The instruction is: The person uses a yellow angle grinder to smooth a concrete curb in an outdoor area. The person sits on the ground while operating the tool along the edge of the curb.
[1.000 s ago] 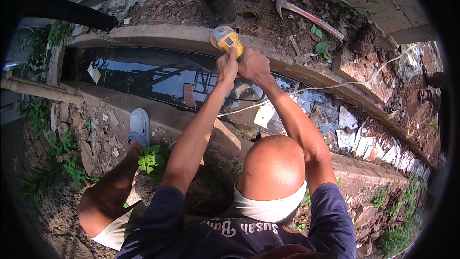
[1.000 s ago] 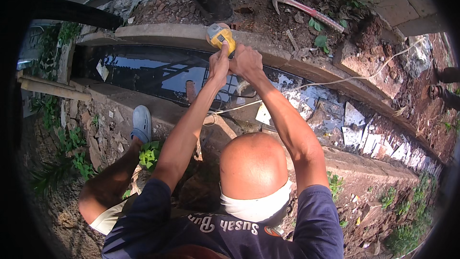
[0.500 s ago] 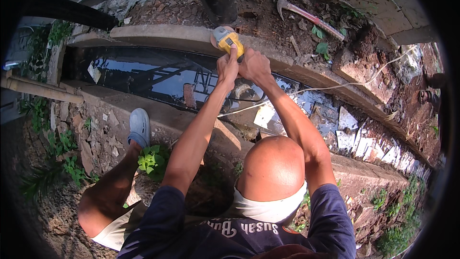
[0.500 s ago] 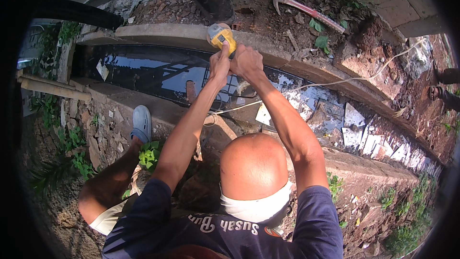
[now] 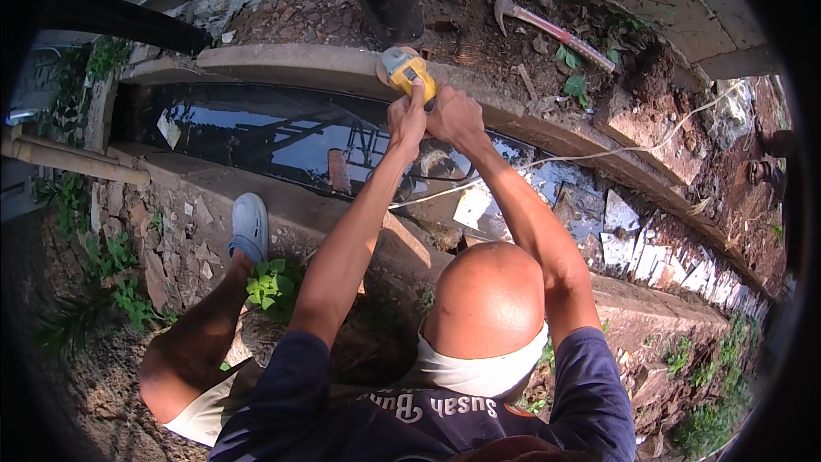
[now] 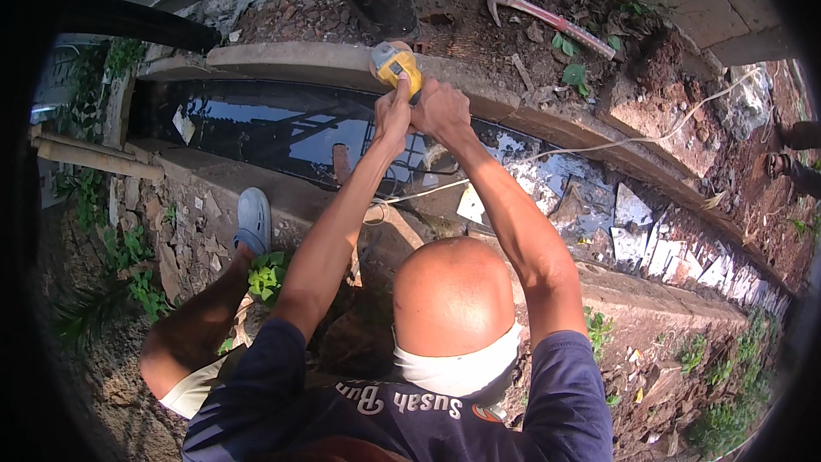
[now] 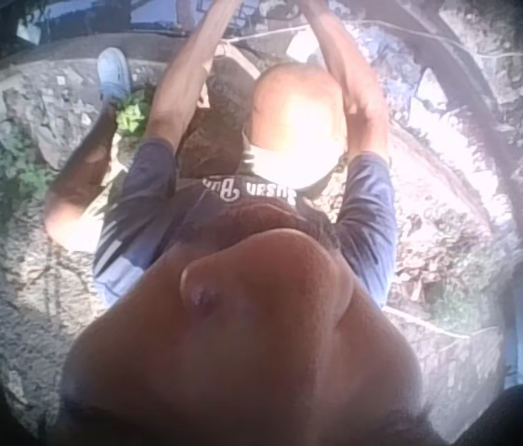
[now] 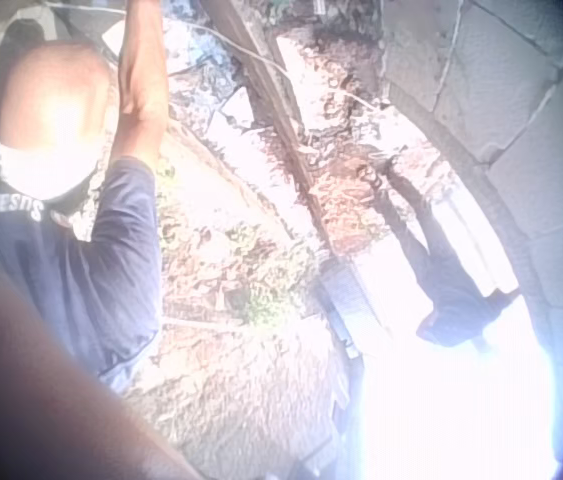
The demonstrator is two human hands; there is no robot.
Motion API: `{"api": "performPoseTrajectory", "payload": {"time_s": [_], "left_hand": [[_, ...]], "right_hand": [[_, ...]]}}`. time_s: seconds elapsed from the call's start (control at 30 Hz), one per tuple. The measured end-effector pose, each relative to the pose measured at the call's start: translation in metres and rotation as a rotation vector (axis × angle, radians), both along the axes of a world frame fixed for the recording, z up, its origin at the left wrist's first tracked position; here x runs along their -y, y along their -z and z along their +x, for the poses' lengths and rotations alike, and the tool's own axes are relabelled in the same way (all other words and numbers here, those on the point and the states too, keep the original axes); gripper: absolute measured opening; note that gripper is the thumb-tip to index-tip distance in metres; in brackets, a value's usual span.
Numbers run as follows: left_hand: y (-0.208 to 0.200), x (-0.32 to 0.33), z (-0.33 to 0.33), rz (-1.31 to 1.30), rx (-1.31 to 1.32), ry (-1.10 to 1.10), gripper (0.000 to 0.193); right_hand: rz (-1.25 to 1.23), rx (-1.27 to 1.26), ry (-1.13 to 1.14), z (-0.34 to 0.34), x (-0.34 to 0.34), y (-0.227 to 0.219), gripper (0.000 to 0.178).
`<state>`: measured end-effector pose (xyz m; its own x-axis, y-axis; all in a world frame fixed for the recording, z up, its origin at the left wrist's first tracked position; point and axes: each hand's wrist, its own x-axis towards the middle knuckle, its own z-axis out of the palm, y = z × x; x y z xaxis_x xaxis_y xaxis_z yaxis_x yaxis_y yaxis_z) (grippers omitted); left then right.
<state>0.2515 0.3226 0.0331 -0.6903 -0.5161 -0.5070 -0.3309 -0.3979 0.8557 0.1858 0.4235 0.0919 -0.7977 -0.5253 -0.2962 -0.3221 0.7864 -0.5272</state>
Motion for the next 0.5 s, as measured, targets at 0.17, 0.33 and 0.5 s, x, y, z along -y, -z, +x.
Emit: {"api": "performPoseTrajectory", "payload": {"time_s": [0.17,0.33,0.5], "left_hand": [[-0.001,-0.001,0.001,-0.002,-0.001,0.015,0.068],[0.008,0.000,-0.001,0.016,0.014,0.074,0.065],[0.014,0.004,0.000,-0.020,0.018,0.079,0.064]], "right_hand": [[0.015,0.014,-0.004,0.000,-0.002,-0.003,0.059],[0.006,-0.007,0.014,0.002,-0.005,-0.004,0.059],[0.016,0.005,0.007,0.002,-0.003,-0.007,0.057]]}}
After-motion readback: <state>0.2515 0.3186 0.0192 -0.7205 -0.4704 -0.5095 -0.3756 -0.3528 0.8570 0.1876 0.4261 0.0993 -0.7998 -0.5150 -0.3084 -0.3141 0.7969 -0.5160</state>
